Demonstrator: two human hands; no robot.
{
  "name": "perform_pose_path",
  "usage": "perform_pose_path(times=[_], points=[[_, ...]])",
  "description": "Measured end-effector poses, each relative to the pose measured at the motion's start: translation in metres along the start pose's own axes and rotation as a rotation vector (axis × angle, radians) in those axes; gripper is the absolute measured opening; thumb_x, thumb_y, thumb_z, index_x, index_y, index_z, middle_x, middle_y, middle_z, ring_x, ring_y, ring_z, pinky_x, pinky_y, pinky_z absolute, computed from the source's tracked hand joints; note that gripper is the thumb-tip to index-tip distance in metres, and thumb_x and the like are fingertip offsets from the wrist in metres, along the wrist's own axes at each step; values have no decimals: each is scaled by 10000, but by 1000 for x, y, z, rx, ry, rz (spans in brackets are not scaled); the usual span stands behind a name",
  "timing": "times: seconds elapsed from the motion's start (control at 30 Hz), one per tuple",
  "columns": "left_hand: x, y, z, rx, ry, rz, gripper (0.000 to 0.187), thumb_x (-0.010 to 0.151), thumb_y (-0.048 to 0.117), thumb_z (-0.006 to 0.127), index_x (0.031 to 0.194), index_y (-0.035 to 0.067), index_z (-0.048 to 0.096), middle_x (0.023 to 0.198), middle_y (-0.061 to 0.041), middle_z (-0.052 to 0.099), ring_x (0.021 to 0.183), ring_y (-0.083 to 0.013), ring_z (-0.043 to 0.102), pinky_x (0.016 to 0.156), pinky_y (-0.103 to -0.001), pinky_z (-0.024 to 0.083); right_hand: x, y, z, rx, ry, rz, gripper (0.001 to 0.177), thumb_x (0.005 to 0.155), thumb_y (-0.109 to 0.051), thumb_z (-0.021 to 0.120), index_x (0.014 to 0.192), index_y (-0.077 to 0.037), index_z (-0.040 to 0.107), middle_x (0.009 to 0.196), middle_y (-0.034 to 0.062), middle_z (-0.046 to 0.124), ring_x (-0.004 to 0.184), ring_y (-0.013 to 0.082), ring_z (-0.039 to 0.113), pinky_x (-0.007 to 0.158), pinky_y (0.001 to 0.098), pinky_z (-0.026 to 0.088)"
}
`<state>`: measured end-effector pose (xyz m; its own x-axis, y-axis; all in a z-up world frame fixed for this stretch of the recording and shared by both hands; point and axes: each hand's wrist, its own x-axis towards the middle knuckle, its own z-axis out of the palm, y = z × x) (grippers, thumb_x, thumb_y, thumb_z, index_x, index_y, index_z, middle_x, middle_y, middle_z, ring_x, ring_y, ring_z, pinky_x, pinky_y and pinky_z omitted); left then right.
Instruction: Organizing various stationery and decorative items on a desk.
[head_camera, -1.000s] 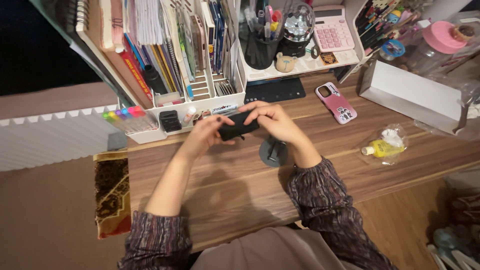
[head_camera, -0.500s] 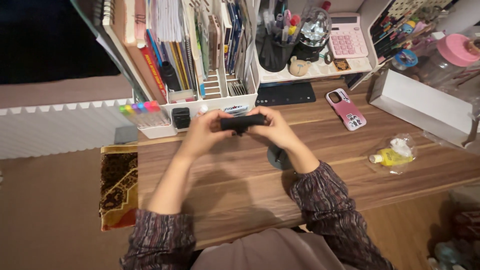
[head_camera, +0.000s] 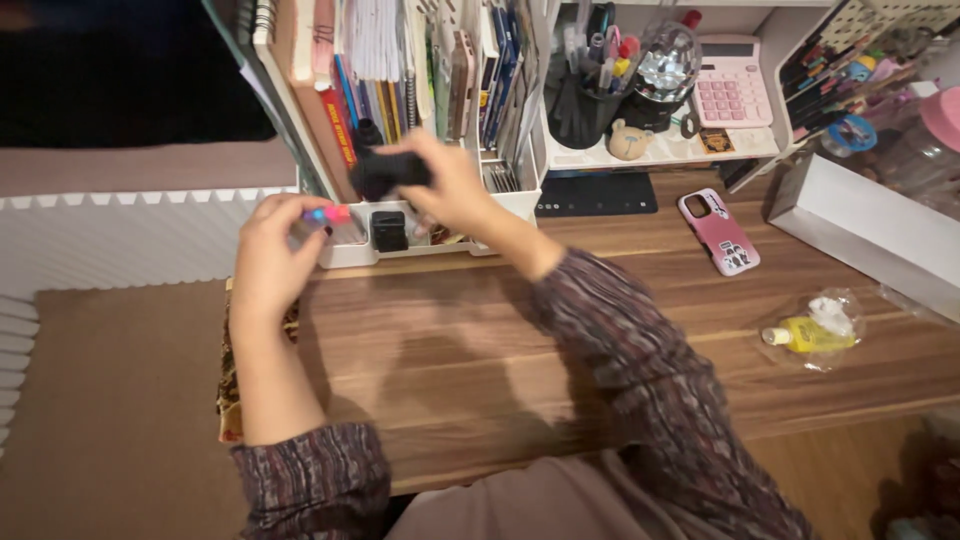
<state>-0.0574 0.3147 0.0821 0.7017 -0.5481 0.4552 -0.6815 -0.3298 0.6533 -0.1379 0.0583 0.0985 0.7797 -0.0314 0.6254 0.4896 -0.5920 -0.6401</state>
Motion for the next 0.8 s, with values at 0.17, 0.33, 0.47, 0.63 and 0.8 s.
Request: perform_pose_path(times=[0.17,0.33,0.47,0.63,0.8], points=[[5,-14,-6,-144,-3,-125,322,955,221,639,1237,91,723,1165,-117,730,939,-239,662,852,-377,533,38,39,52,-15,-177,-117,371,830,22,705,1180,-63,618,1034,181,741,1021,356,747,851,396,587],[11,-42,3,-317,10,-253,581,1115,462,343,1198,61,755,1138,-121,768,1022,-207,696,926,-356,542,51,50,74,-153,-393,-80,336,782,46,703,1095,-23,602,918,235,721,958,424,715,790,473,567],[19,-50,12,-309,-3,-296,751,1105,519,202,1178,26,763,1099,-137,770,1012,-249,702,926,-371,526,54,69,91,-238,-414,-50,346,749,36,710,1082,-6,627,848,263,704,887,446,708,743,487,566],[19,-48,15,-360,87,-290,721,1124,488,227,1187,-26,728,1122,-147,767,1069,-236,732,956,-357,535,53,122,128,-370,-397,-73,230,830,-1,697,1056,-28,664,888,256,712,910,431,720,786,474,577],[11,-29,-4,-373,216,-239,629,1133,453,316,1230,-27,710,1187,-132,755,1076,-221,716,926,-356,542,61,49,88,-269,-382,-70,404,700,-21,768,1080,14,635,904,273,703,919,437,695,762,468,566]])
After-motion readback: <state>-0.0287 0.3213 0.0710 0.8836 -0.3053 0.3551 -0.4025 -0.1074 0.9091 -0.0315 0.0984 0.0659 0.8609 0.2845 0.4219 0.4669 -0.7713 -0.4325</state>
